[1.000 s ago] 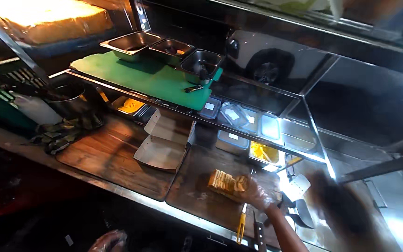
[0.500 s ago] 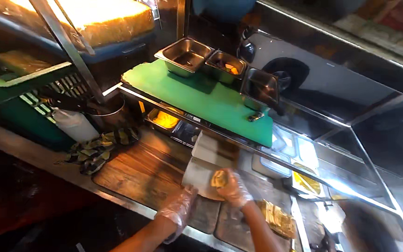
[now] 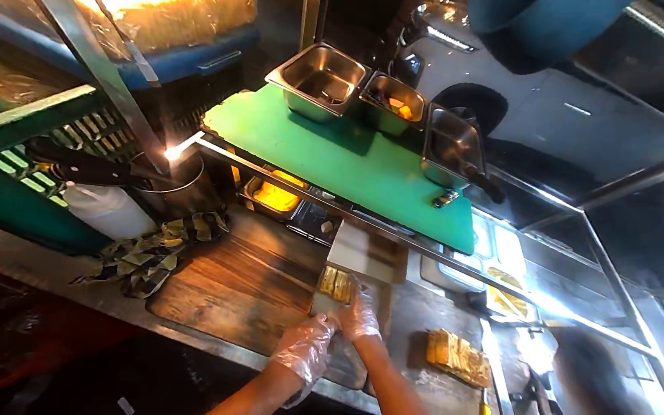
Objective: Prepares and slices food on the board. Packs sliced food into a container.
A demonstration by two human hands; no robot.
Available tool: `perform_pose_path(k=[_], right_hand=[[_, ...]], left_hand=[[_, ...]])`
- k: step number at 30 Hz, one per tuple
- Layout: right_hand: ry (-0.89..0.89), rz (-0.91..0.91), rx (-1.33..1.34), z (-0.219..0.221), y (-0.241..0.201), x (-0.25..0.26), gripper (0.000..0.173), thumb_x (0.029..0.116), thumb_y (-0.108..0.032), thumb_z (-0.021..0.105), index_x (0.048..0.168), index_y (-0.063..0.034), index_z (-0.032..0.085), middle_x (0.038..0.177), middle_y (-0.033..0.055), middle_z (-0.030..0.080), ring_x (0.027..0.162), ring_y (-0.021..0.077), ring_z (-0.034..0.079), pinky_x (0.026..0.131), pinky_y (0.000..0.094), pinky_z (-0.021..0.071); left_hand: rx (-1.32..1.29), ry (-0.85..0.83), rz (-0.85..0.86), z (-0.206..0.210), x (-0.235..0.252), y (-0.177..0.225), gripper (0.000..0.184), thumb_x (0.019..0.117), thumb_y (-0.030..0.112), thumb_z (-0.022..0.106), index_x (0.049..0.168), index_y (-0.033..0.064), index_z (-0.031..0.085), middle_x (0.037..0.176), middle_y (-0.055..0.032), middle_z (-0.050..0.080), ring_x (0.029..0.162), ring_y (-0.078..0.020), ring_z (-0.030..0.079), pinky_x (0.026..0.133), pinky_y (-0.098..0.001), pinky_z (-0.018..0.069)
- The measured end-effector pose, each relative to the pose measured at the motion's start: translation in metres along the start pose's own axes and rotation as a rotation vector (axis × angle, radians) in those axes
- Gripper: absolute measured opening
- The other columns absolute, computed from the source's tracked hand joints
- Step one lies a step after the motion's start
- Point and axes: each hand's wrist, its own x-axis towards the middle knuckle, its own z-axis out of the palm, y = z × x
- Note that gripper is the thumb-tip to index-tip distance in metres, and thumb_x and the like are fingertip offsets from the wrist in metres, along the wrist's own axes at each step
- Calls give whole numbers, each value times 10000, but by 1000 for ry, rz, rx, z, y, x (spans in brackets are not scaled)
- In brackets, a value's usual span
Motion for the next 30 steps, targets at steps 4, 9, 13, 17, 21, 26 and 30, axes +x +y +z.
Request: perform_pose_path(k=[4, 9, 13, 17, 21, 26, 30], right_hand=[[-40, -54, 22, -3, -8, 7, 805, 926, -225, 691, 1622, -160, 293, 1546, 173, 473, 1399, 282, 511, 1159, 447, 442], [47, -195, 287, -31, 41, -26, 752, 931, -233, 710, 1590, -102, 373, 1516, 191, 513, 1328, 262, 580, 1120, 399, 487], [381, -283, 167, -85, 164, -68, 371, 1023, -204, 564, 1359, -84, 665, 1255, 143, 707, 1137, 225, 695, 1019, 392, 559], [327, -26, 91, -166, 278, -72, 371, 1056, -183, 489, 1370, -67, 650, 1329, 146, 679, 1262, 255, 634, 1127, 441, 471], [-39, -103, -26, -185, 309, -39, 438, 1018, -272, 559, 1446, -196, 608, 1455, 79, 603, 1365, 228, 552, 1170, 473, 421], [-193, -211, -25, -167, 303, -10, 411, 958, -322, 654, 1359, -231, 673, 1345, 109, 656, 1296, 271, 591, 1115, 519, 459], [-114, -242, 199, -154, 322, -6, 289, 908, -269, 707, 1181, -191, 756, 1202, 79, 705, 1166, 211, 650, 1041, 453, 519]], left_hand=[[20, -1, -2, 6, 6, -2, 493, 975, 370, 580, 1444, 222, 540, 1455, -111, 553, 1220, -358, 623, 940, -591, 545], [-158, 252, 62, 15, -5, 2, 483, 1001, 421, 545, 1443, 228, 580, 1516, -68, 528, 1304, -274, 589, 1049, -506, 512], [-475, 558, 240, 40, -16, 36, 331, 1012, 390, 589, 1206, 169, 741, 1224, -36, 710, 1085, -119, 678, 963, -326, 564], [-649, 463, 270, 53, 5, 122, 280, 987, 348, 645, 1165, 163, 756, 1106, 3, 749, 987, -69, 706, 919, -290, 590], [-592, 73, 11, 54, 66, 223, 522, 955, 515, 652, 1422, 286, 602, 1302, -15, 683, 1141, -175, 679, 996, -451, 557], [-247, -3, -81, 78, 116, 274, 548, 893, 355, 712, 1420, 280, 582, 1378, -72, 636, 1279, -275, 602, 1070, -559, 485], [-266, 105, -153, 81, 103, 283, 446, 871, 401, 733, 1257, 196, 643, 1202, -94, 695, 1133, -267, 665, 973, -534, 537]])
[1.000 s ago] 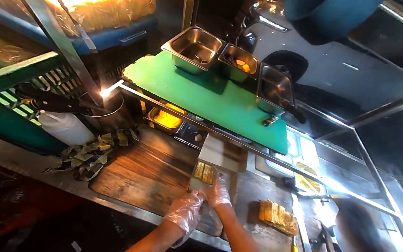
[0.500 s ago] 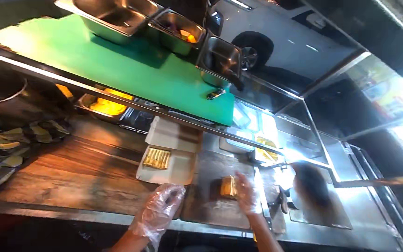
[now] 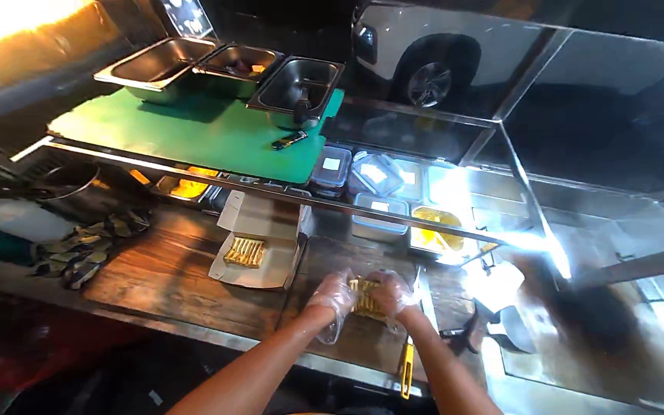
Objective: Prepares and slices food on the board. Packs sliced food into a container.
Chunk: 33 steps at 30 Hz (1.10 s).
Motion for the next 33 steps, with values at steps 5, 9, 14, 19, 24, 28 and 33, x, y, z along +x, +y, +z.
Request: perform_pose_path(k=[5, 9, 14, 19, 24, 28, 33], right_hand=[[22, -75, 162, 0, 21, 1, 286, 904, -241, 737, 1173, -146, 751, 1194, 70, 711, 1142, 173, 659, 1034, 399, 528], [-46, -85, -10, -2, 8, 0, 437, 943, -334, 697, 1362, -211, 669, 1337, 100, 658, 1259, 226, 613, 1110, 438, 475], [-44, -50, -130, 3, -6, 9, 380, 934, -296, 691, 1305, -212, 701, 1317, 88, 667, 1268, 233, 605, 1112, 458, 472], [39, -2, -113, 10, -2, 12, 307, 888, -251, 729, 1178, -151, 730, 1179, 85, 708, 1131, 207, 664, 1023, 442, 531], [55, 37, -211, 22, -4, 12, 399, 950, -228, 663, 1346, -180, 676, 1315, 111, 677, 1255, 237, 623, 1112, 449, 475], [99, 99, -239, 23, -26, 5, 293, 965, -179, 655, 1237, -97, 723, 1243, 140, 705, 1202, 253, 652, 1089, 445, 490], [206, 137, -154, 15, -28, -5, 203, 899, -113, 731, 1094, -61, 750, 1074, 115, 744, 1031, 210, 705, 972, 432, 559]], left_hand=[[-343, 215, -33, -8, -32, -22, 382, 877, 426, 777, 1135, 162, 680, 1074, -47, 713, 952, -178, 707, 864, -435, 601], [-699, 448, -116, -53, -49, -66, 312, 934, 252, 768, 1152, 64, 647, 974, -100, 719, 753, -206, 716, 697, -393, 627], [-914, 663, -342, -123, -21, -162, 339, 945, 218, 756, 1185, 29, 610, 941, -153, 687, 706, -230, 678, 652, -388, 598], [-231, 383, -463, -147, -9, -193, 460, 931, 454, 704, 1216, 95, 655, 1087, -151, 704, 949, -294, 696, 842, -523, 572], [64, 333, -321, -160, -14, -202, 458, 1014, 456, 574, 1318, 113, 592, 1237, -159, 672, 1147, -353, 661, 943, -578, 539], [230, 201, 6, -157, -21, -212, 390, 993, 426, 601, 1315, 211, 654, 1351, -86, 615, 1188, -316, 632, 965, -563, 539], [338, 28, 39, -174, -11, -212, 337, 957, 213, 608, 1289, 197, 662, 1315, -83, 634, 1156, -319, 646, 911, -555, 558]])
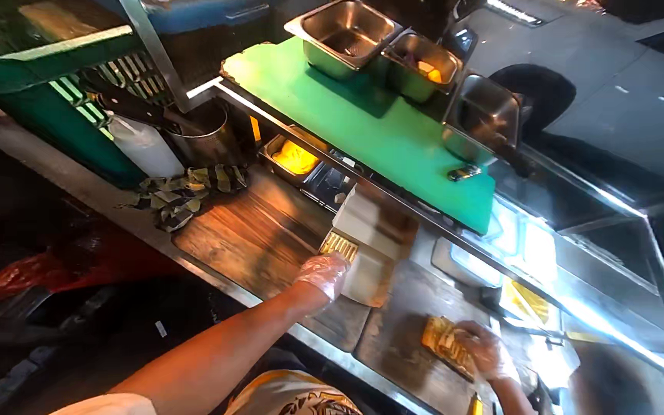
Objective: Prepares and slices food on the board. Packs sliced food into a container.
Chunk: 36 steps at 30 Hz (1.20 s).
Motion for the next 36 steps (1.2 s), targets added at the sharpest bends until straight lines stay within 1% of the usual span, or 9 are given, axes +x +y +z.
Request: perform_pose_path(k=[2, 8, 13, 17, 21, 25, 29, 32, 36], right_hand=[[50, 11, 91, -7, 2, -10, 212, 894, -70, 729, 1100, -24, 742, 1054, 129, 748, 988, 208, 715, 932, 419, 577], [167, 191, 477, -16, -17, -26, 249, 896, -2, 700, 1144, 17, 681, 1002, 149, 717, 847, 212, 704, 742, 395, 615], [95, -130, 516, -5, -162, 5, 202, 877, 3, 740, 1075, 24, 710, 999, 113, 741, 911, 190, 717, 824, 375, 624], [-5, -192, 49, 26, -289, 57, 220, 987, -194, 680, 1176, -94, 732, 1135, 103, 737, 1061, 225, 694, 970, 473, 552], [-123, -243, -148, 72, -338, 128, 225, 1010, -219, 616, 1185, -135, 730, 1187, 101, 731, 1150, 273, 673, 1030, 552, 515], [-107, -243, -216, 81, -348, 143, 272, 1019, -255, 585, 1241, -179, 724, 1265, 108, 709, 1231, 298, 640, 1056, 581, 488], [62, -194, -162, 61, -330, 86, 413, 1033, -378, 552, 1410, -222, 621, 1369, 114, 650, 1287, 304, 602, 1062, 564, 490], [130, -406, 92, 53, -297, 14, 317, 1014, -217, 618, 1304, -101, 673, 1237, 157, 694, 1147, 307, 663, 997, 525, 538], [-174, -478, 320, 50, -219, -5, 408, 1033, -250, 607, 1430, -156, 613, 1334, 87, 672, 1197, 200, 654, 1068, 437, 521]], left_hand=[[-7, 0, 12, -5, 2, -6, 332, 966, 210, 597, 1291, 178, 658, 1314, -85, 634, 1165, -313, 643, 919, -538, 557], [-327, 117, 114, -3, -11, -36, 445, 1006, 549, 515, 1293, 247, 672, 1362, -51, 622, 1182, -255, 650, 966, -517, 550], [-427, 457, 30, 15, -11, -71, 409, 975, 476, 605, 1292, 238, 706, 1317, -46, 669, 1210, -224, 638, 1018, -461, 529], [-495, 337, -25, 9, 3, -85, 586, 969, 458, 633, 1498, 233, 525, 1415, -48, 616, 1314, -231, 578, 1116, -482, 459], [-615, 362, -27, 18, 6, -84, 500, 1009, 433, 604, 1468, 238, 562, 1318, -39, 677, 1203, -192, 649, 1061, -471, 510], [-610, 699, -29, 34, -13, -78, 513, 985, 438, 611, 1435, 194, 597, 1377, -48, 651, 1264, -197, 619, 1096, -443, 491], [-699, 856, 36, 43, -43, -47, 438, 925, 463, 680, 1225, 147, 728, 1192, -21, 729, 1128, -134, 680, 1007, -375, 562], [-948, 437, 304, 40, -59, 4, 417, 953, 416, 683, 1227, 101, 687, 1097, 2, 726, 1007, -70, 686, 927, -298, 581], [-743, 91, 436, 61, -66, 82, 322, 1003, 328, 610, 1205, 100, 715, 1105, -53, 728, 1049, -125, 674, 996, -349, 534]])
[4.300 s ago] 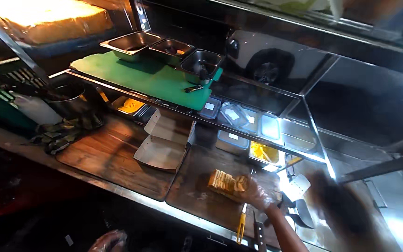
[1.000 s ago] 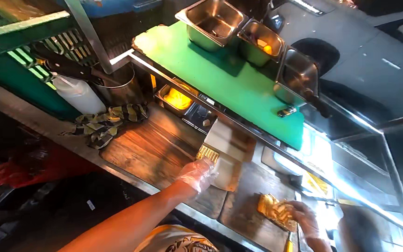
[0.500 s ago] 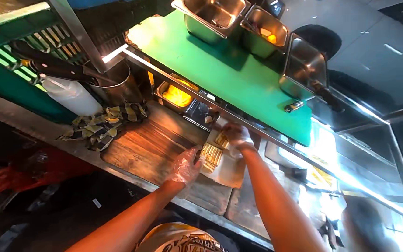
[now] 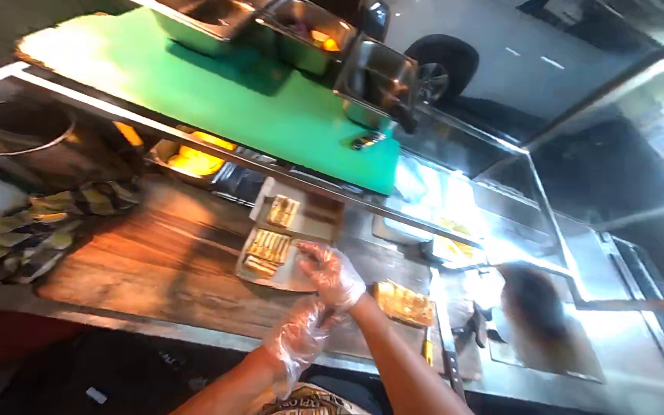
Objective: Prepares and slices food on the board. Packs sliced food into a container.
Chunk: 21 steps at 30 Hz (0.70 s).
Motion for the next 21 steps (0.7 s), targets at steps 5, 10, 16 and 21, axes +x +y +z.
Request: perform_pose_path(k=[5, 10, 16, 21], right_hand=[[248, 327, -186, -97, 116, -99, 362, 1049, -189, 553, 1396, -117, 627, 1305, 133, 682, 1182, 271, 660, 1049, 488, 520], [1, 607, -426, -152, 203, -150, 360, 1021, -259, 574, 1366, -212, 666, 1351, 107, 665, 1269, 304, 618, 1086, 565, 478], [-186, 513, -510, -137, 212, -130, 575, 840, -316, 750, 1398, -283, 615, 1263, 127, 687, 1186, 357, 645, 952, 645, 525], [-237, 493, -415, -137, 224, -122, 451, 810, -254, 783, 1250, -197, 707, 1166, 147, 711, 1082, 349, 680, 894, 625, 550]], left_hand=[[134, -83, -169, 74, 25, 19, 318, 1014, 449, 554, 1141, 214, 727, 1035, 11, 729, 973, -106, 685, 911, -369, 563], [454, -212, 26, 150, 63, 44, 434, 1062, 405, 463, 1430, 225, 605, 1489, -21, 566, 1372, -155, 532, 1161, -383, 429], [809, -335, -256, 209, 92, 61, 620, 1029, 544, 415, 1515, 168, 492, 1609, -87, 422, 1352, -334, 550, 1048, -591, 494], [816, -289, -287, 215, 87, 57, 623, 1024, 541, 413, 1541, 195, 461, 1620, -52, 411, 1375, -293, 537, 1075, -565, 487]])
